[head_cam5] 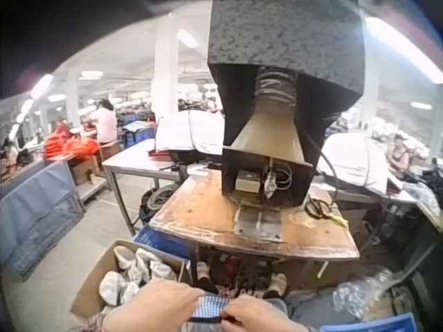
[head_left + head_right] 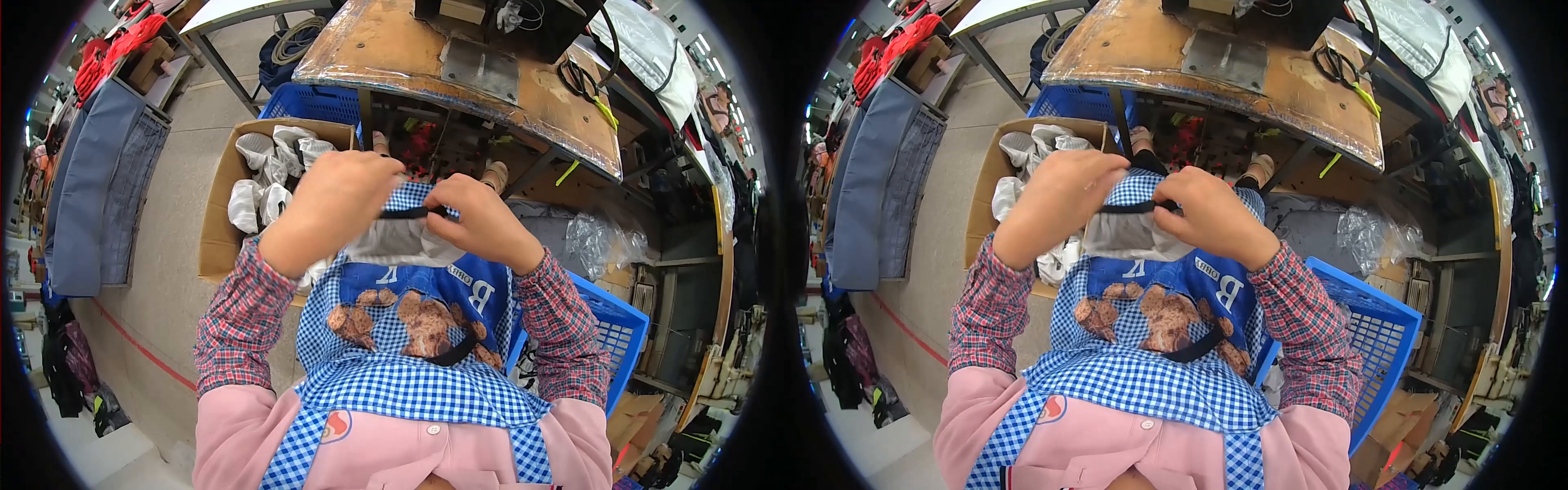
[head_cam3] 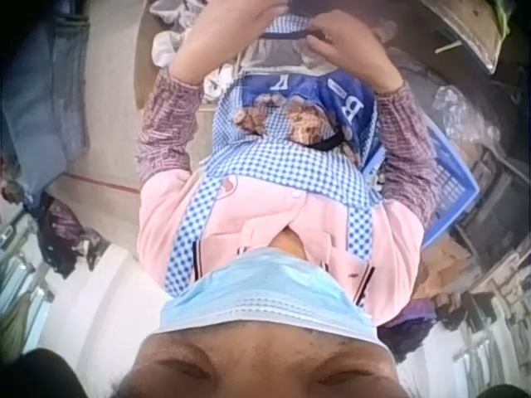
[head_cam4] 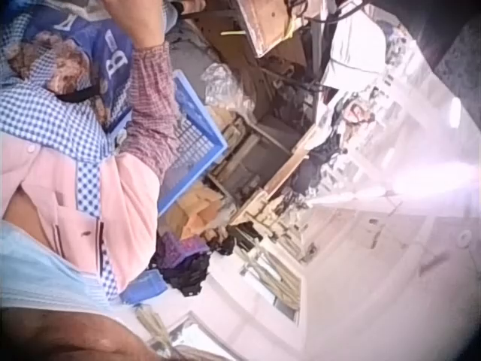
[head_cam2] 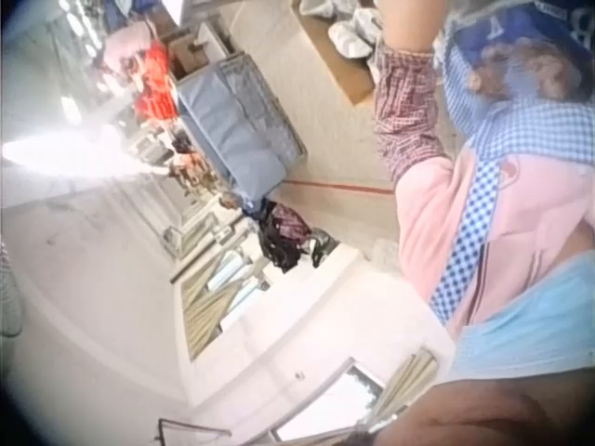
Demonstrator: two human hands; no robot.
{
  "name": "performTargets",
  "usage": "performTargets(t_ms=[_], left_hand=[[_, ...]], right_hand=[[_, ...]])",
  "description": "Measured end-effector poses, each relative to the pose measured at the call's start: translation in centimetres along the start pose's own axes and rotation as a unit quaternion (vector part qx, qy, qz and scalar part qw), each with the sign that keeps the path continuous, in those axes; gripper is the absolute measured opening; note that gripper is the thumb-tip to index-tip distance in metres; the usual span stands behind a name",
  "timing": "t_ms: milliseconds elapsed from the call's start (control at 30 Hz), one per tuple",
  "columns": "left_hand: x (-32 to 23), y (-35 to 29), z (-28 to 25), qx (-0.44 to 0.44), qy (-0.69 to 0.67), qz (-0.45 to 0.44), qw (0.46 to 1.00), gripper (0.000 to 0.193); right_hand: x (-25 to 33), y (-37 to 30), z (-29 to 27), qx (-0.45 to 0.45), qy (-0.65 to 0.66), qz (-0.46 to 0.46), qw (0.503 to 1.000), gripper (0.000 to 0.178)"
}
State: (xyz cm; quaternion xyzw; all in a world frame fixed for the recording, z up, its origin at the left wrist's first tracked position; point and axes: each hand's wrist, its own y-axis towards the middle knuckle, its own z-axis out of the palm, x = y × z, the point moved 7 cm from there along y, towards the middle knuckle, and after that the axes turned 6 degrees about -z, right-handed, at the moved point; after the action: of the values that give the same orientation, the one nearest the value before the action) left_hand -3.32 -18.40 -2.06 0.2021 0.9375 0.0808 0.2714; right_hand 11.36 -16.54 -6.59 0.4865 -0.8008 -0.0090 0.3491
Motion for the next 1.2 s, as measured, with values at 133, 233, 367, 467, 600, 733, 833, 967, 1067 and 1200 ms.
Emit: performTargets(t_ms=[133,233,367,467,600,733,833,967,1067,1200], left_hand=[[-3.2,-1.1,1.7,-0.081,0.072,0.045,0.993,0.038],[-1.7,-0.5,2.8,-0.021,-0.079,-0.029,0.996,0.038],[0.4,-0.4,4.8,0.102,-0.239,-0.130,0.957,0.036],[0.2,-0.2,4.5,0.127,-0.212,-0.084,0.965,0.037],[-0.4,-0.1,5.2,0.233,-0.184,-0.073,0.952,0.042],[-1.1,0.6,5.1,0.215,-0.225,-0.017,0.950,0.039],[-0.7,1.1,4.7,0.131,-0.147,0.029,0.980,0.035],[-0.7,1.6,5.8,0.211,-0.193,-0.026,0.958,0.035],[-1.2,2.0,6.1,0.252,-0.191,-0.039,0.948,0.035],[-1.2,3.6,5.9,0.230,-0.180,0.021,0.956,0.035]], right_hand=[[-1.7,-0.4,-0.2,-0.034,0.238,0.192,0.951,0.018],[-2.2,-1.4,1.1,-0.058,0.449,0.226,0.863,0.017],[-1.7,-1.4,1.5,-0.059,0.455,0.204,0.865,0.015],[-0.4,-0.8,-0.6,-0.101,0.250,0.101,0.958,0.024],[1.6,-0.3,-2.0,-0.056,0.092,-0.044,0.993,0.029],[1.8,-0.4,-2.7,-0.046,0.054,-0.067,0.995,0.019],[1.6,-0.9,-3.2,-0.064,0.019,-0.067,0.996,0.017],[1.7,-1.6,-3.4,-0.079,-0.021,-0.094,0.992,0.022],[2.6,-1.5,-3.7,-0.067,-0.081,-0.112,0.988,0.016],[2.0,-1.7,-4.4,-0.016,-0.145,-0.149,0.978,0.033]])
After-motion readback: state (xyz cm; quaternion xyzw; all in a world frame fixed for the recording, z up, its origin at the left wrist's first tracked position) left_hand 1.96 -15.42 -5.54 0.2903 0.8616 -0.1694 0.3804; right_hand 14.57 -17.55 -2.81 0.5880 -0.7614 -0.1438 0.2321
